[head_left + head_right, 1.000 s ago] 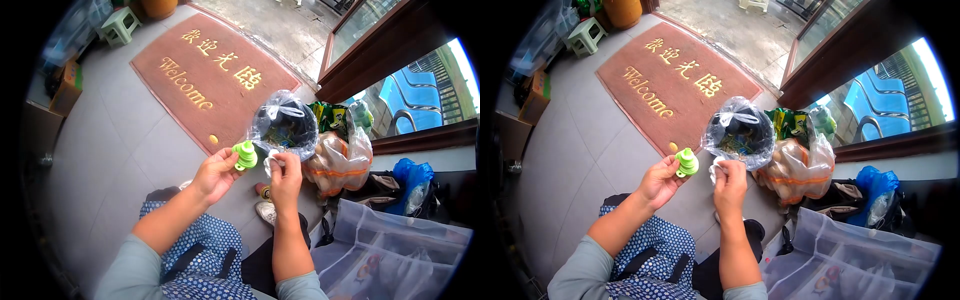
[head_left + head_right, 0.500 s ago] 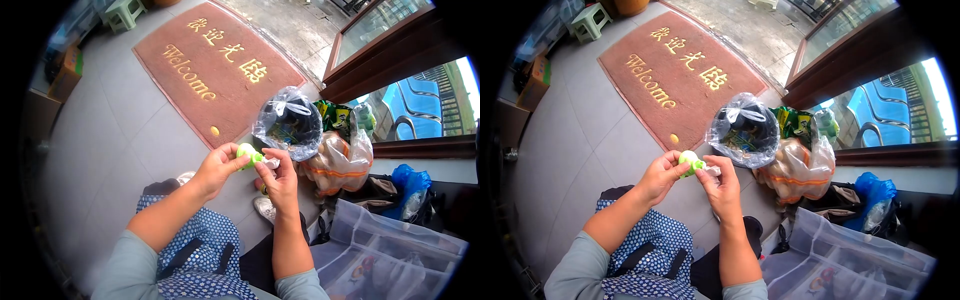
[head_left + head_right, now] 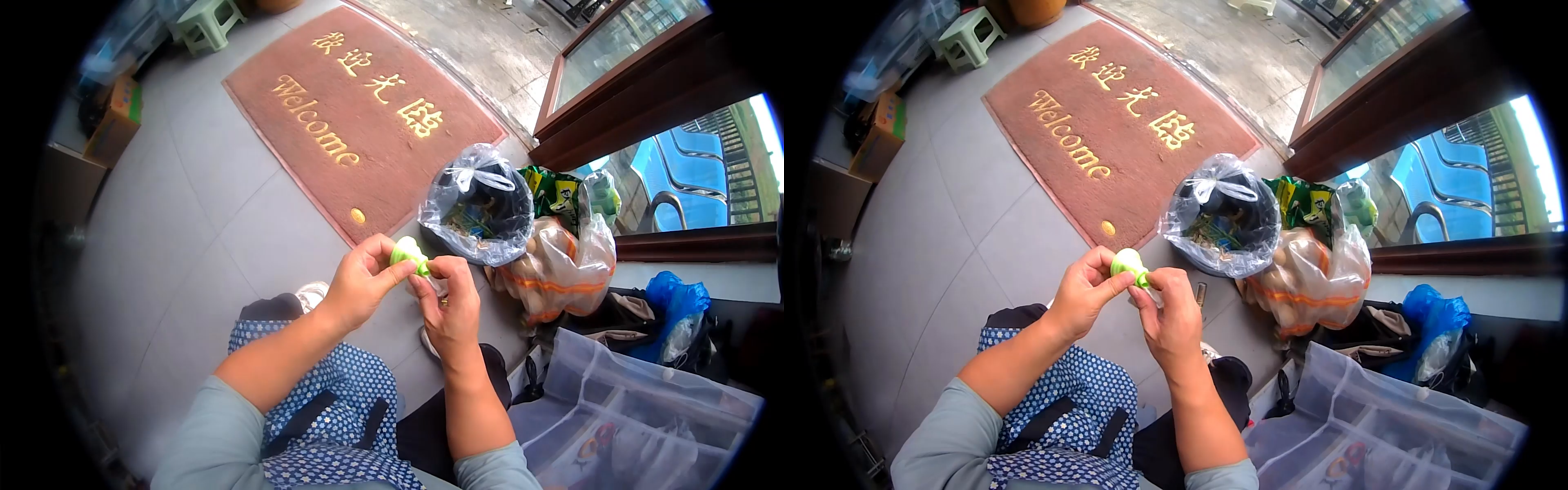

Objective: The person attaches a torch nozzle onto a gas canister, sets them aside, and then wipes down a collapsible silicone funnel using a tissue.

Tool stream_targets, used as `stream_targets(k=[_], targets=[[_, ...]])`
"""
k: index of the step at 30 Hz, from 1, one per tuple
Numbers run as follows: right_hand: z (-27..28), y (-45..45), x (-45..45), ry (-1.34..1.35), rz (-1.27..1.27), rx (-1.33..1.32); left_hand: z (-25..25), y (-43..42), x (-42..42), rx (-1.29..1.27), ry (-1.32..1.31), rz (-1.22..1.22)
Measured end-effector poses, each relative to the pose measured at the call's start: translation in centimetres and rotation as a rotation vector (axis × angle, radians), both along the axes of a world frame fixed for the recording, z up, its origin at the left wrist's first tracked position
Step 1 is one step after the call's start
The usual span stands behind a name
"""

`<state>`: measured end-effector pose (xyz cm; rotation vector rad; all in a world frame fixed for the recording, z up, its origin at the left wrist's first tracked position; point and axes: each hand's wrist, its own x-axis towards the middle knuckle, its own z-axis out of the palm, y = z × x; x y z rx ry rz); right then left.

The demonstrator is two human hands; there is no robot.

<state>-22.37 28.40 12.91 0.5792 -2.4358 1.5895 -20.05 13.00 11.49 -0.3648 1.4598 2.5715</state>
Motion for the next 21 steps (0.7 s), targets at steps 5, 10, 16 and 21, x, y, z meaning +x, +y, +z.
stream_targets(k=[5, 10, 16, 21], targets=[[-0.5, 0.5, 0.0, -0.029, 0.022, -0.015, -0.5, 0.1, -0.1, 0.027, 0.059, -0.009], [-0.1, 0.4, 0.2, 0.017, 0.02, -0.031, -0.1, 0.1, -0.3, 0.059, 0.072, 0.002], [0.0, 1.7, 0.5, -0.431, -0.027, -0.587, -0.1, -0.6, -0.3, 0.007, 0.142, -0.061], [0.4, 2.4, -0.3, -0.309, 0.172, -0.439, -0.8, -0.2, -0.3, 0.018, 0.129, -0.135]])
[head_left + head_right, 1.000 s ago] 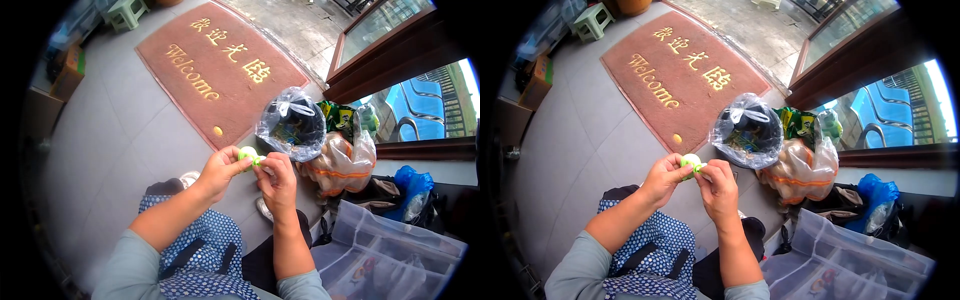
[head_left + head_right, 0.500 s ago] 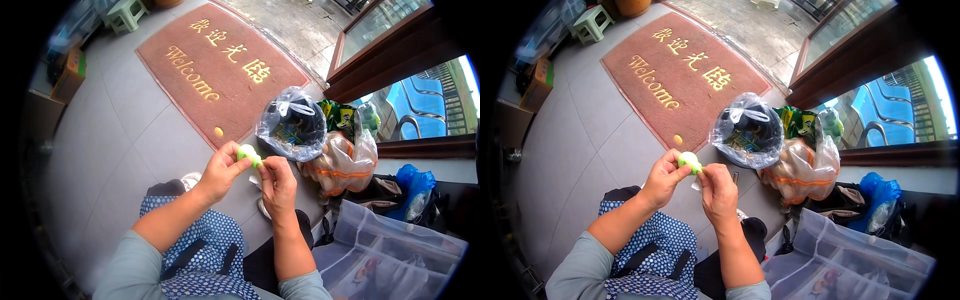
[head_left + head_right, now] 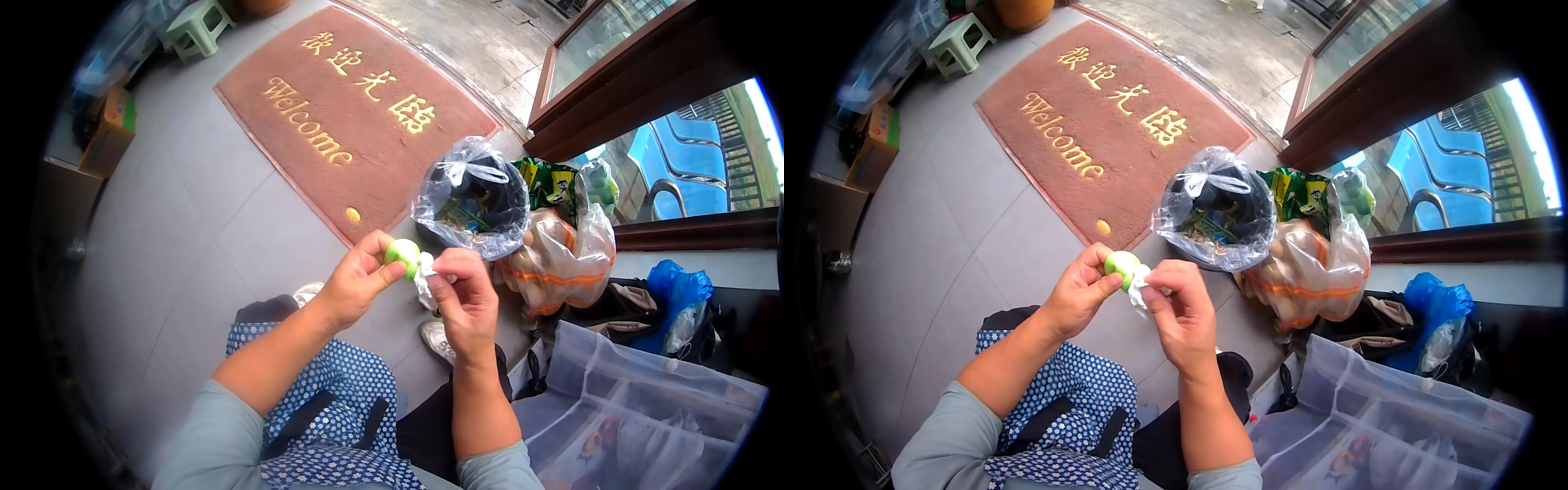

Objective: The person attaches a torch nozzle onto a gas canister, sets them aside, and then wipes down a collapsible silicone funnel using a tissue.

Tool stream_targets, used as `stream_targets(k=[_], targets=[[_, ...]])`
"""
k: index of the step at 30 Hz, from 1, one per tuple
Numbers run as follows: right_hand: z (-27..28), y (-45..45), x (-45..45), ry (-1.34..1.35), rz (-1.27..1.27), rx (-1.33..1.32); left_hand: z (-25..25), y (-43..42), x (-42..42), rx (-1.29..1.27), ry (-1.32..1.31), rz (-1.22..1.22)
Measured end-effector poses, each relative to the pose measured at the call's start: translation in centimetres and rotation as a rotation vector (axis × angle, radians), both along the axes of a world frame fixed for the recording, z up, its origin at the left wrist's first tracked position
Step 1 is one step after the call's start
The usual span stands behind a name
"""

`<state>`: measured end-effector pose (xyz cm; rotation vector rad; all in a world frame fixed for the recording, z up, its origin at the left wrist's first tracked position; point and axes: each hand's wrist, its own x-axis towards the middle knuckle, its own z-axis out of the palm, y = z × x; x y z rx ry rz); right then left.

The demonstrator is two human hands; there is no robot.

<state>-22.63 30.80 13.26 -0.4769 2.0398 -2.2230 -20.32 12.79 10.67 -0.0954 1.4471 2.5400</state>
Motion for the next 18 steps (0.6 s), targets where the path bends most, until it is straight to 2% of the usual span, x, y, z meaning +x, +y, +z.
stream_targets(k=[1, 2, 4, 6, 8, 9, 10, 12, 14, 15, 17, 18], targets=[[0.3, 0.0, 0.2, -0.162, 0.011, -0.019, -0.4, 0.0, 0.0, 0.125, -0.026, 0.004], [0.2, 0.6, 0.1, -0.162, 0.009, -0.023, -0.6, 0.0, -0.1, 0.248, -0.05, 0.014], [-0.5, 1.7, -0.5, -0.16, 0.104, 0.441, 0.5, -0.4, -0.5, 0.256, -0.026, 0.004], [-0.7, 1.2, -0.2, -0.155, 0.055, 0.371, 0.8, -0.6, -0.5, 0.276, -0.003, 0.018], [-0.2, 0.4, 0.1, -0.099, -0.072, 0.166, 0.2, -0.5, -0.5, 0.227, -0.015, -0.01], [0.0, 0.2, 0.3, -0.075, -0.033, 0.144, 0.2, -0.4, -0.3, 0.226, -0.018, -0.014], [0.5, 0.0, 0.6, -0.001, -0.021, 0.218, 0.3, -0.2, -0.1, 0.176, -0.024, 0.003], [0.9, -0.6, 1.2, -0.091, -0.014, 0.301, 0.2, -0.1, 0.0, 0.127, -0.036, 0.018], [0.8, -0.8, 1.3, -0.042, -0.036, 0.329, 0.1, -0.5, -0.1, -0.051, 0.047, 0.021], [1.2, -0.9, 1.3, -0.054, -0.055, 0.315, 0.1, -0.4, 0.0, -0.051, 0.049, 0.023], [1.0, -1.3, 1.2, -0.064, -0.07, 0.299, 0.1, 0.1, 0.5, -0.346, 0.191, 0.06], [0.3, -1.6, 1.2, -0.241, -0.098, 0.13, 0.0, 0.2, 0.5, -0.344, 0.191, 0.059]])
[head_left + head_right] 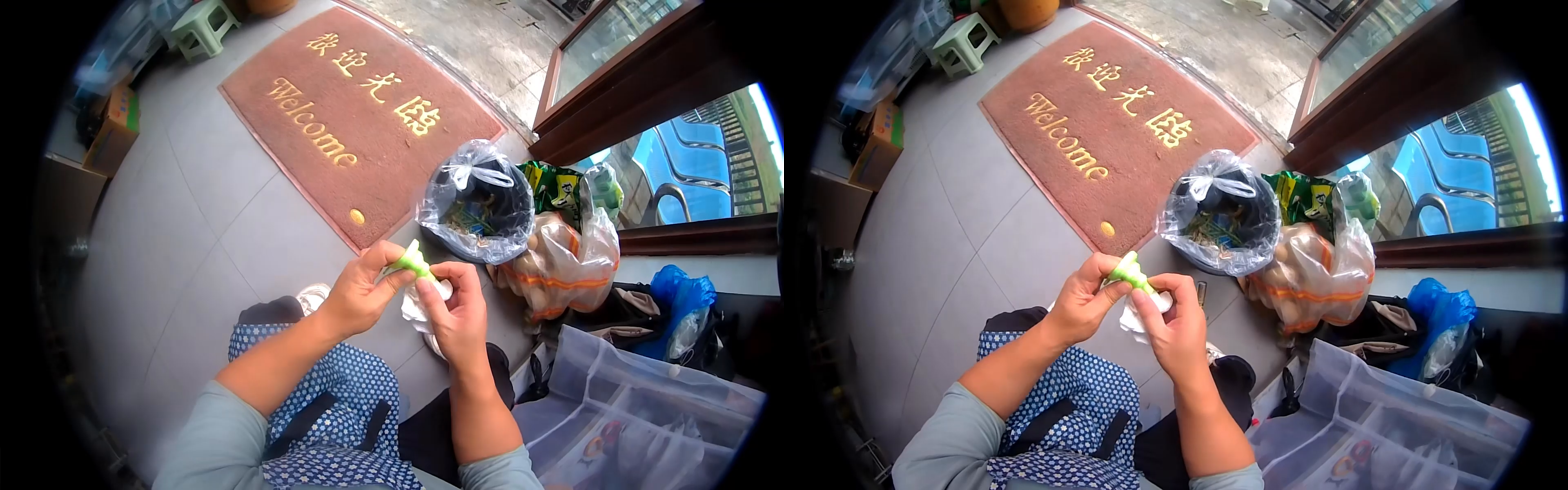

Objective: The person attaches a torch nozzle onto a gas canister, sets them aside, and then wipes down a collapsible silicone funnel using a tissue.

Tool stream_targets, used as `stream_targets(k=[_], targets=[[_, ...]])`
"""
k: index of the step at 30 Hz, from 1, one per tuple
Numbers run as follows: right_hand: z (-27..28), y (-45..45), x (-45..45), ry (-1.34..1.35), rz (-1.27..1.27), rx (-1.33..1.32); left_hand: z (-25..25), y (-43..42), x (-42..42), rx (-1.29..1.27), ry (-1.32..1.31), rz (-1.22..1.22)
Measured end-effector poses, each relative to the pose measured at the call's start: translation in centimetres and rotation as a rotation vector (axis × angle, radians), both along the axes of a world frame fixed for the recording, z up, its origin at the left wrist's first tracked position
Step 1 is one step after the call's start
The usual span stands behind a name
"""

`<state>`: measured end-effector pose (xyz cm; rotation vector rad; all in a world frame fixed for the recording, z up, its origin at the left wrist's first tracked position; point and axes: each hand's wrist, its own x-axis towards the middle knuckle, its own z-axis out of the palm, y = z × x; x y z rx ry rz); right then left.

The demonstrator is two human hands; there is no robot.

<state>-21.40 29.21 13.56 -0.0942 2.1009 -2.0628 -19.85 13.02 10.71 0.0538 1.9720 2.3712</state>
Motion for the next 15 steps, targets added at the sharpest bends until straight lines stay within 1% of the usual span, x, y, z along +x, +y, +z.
stream_targets(k=[1, 2, 3, 4, 5, 6, 8, 9, 11, 12, 14, 15], targets=[[-0.4, 0.0, 0.1, -0.165, -0.063, -0.17, -0.1, 0.2, 0.0, -0.029, 0.037, -0.001], [-0.4, 0.3, 0.1, -0.164, -0.069, -0.167, -0.2, 0.3, -0.1, -0.058, 0.076, -0.003], [-0.2, 0.6, 0.0, 0.003, -0.062, -0.016, 0.0, 0.4, -0.3, -0.056, 0.08, -0.006], [-0.1, 0.8, -0.2, 0.17, -0.054, 0.133, 0.2, 0.3, -0.4, 0.074, 0.003, -0.024], [-0.5, 0.7, -0.5, 0.339, -0.061, 0.12, 0.4, 0.1, -0.5, 0.201, -0.075, -0.041], [-0.4, 0.7, -0.4, 0.339, -0.063, 0.118, 0.6, -0.1, -0.6, 0.199, -0.075, -0.043], [0.1, 0.9, -0.2, 0.473, 0.055, 0.291, 0.7, -0.6, -0.8, 0.337, -0.257, -0.09], [0.1, 0.9, -0.2, 0.531, 0.04, 0.323, 0.5, -0.7, -0.5, 0.337, -0.259, -0.088], [0.4, 0.8, 0.1, 0.553, 0.037, 0.355, -0.2, -0.5, -0.3, 0.493, -0.263, -0.076], [0.5, 0.7, 0.1, 0.58, 0.031, 0.387, -0.4, -0.8, -0.5, 0.489, -0.256, -0.078], [0.2, 1.1, -0.1, 0.549, 0.04, 0.361, -0.7, -1.4, -0.7, 0.455, -0.287, -0.109], [0.3, 1.4, -0.4, 0.473, 0.016, 0.313, -0.4, -1.6, -0.9, 0.451, -0.288, -0.108]])
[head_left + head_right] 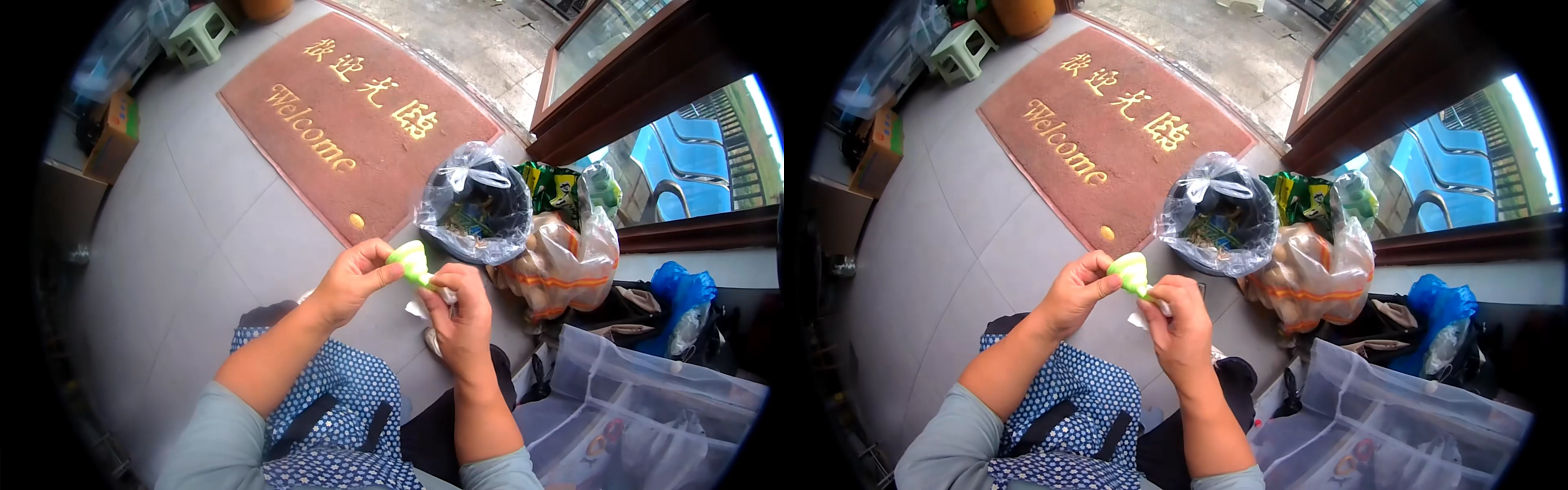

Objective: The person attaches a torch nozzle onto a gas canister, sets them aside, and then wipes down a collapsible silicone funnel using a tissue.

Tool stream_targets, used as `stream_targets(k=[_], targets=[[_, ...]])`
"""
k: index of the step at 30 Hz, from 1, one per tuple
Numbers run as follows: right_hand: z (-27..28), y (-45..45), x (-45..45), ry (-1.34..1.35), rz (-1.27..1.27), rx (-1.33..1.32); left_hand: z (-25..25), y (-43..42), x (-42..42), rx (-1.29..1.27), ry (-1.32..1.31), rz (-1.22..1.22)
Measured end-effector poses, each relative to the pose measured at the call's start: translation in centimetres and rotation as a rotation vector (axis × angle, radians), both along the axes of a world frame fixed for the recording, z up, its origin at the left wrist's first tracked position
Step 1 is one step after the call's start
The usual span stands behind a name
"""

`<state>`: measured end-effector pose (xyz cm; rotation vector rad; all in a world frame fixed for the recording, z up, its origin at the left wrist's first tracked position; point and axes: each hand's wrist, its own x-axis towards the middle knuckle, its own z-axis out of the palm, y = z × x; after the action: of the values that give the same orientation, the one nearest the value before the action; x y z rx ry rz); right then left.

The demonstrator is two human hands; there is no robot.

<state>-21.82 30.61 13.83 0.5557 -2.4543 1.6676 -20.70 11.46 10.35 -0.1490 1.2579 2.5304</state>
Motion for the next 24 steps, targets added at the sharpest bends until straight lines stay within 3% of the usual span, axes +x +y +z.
stream_targets(k=[2, 5, 7, 9, 13, 15, 19, 22, 23, 24], targets=[[-0.1, 0.9, -0.1, -0.238, -0.084, -0.15, 0.9, -0.1, -0.1, -0.176, -0.011, 0.017], [-0.2, 0.8, -0.3, -0.215, -0.163, -0.29, 0.7, 0.1, -0.1, -0.289, 0.011, -0.015], [0.1, -0.2, -0.2, -0.048, -0.024, -0.23, 0.3, 0.5, 0.0, -0.306, 0.02, -0.05], [0.1, -1.0, -0.5, 0.165, 0.092, 0.092, 0.0, 0.8, 0.3, -0.324, 0.026, -0.091], [-1.9, 0.7, -2.1, -0.024, -0.157, 0.165, 0.6, 1.3, 1.1, -0.293, 0.023, -0.06], [-2.8, 2.6, -3.0, -0.375, -0.211, -0.193, 1.0, 1.2, 0.8, -0.262, 0.054, -0.058], [-0.9, 2.0, -2.0, -0.488, -0.251, -0.502, 1.1, 0.7, 0.1, -0.251, -0.062, -0.038], [-0.8, 0.1, -0.7, -0.417, 0.053, -0.342, 0.4, 0.9, 0.5, -0.22, -0.054, -0.088], [-0.6, -0.5, -1.1, -0.134, 0.126, -0.083, 0.1, 1.0, 0.6, -0.206, -0.027, -0.115], [-0.8, -0.4, -1.4, -0.068, 0.129, -0.005, 0.0, 1.1, 0.6, -0.205, -0.027, -0.117]])
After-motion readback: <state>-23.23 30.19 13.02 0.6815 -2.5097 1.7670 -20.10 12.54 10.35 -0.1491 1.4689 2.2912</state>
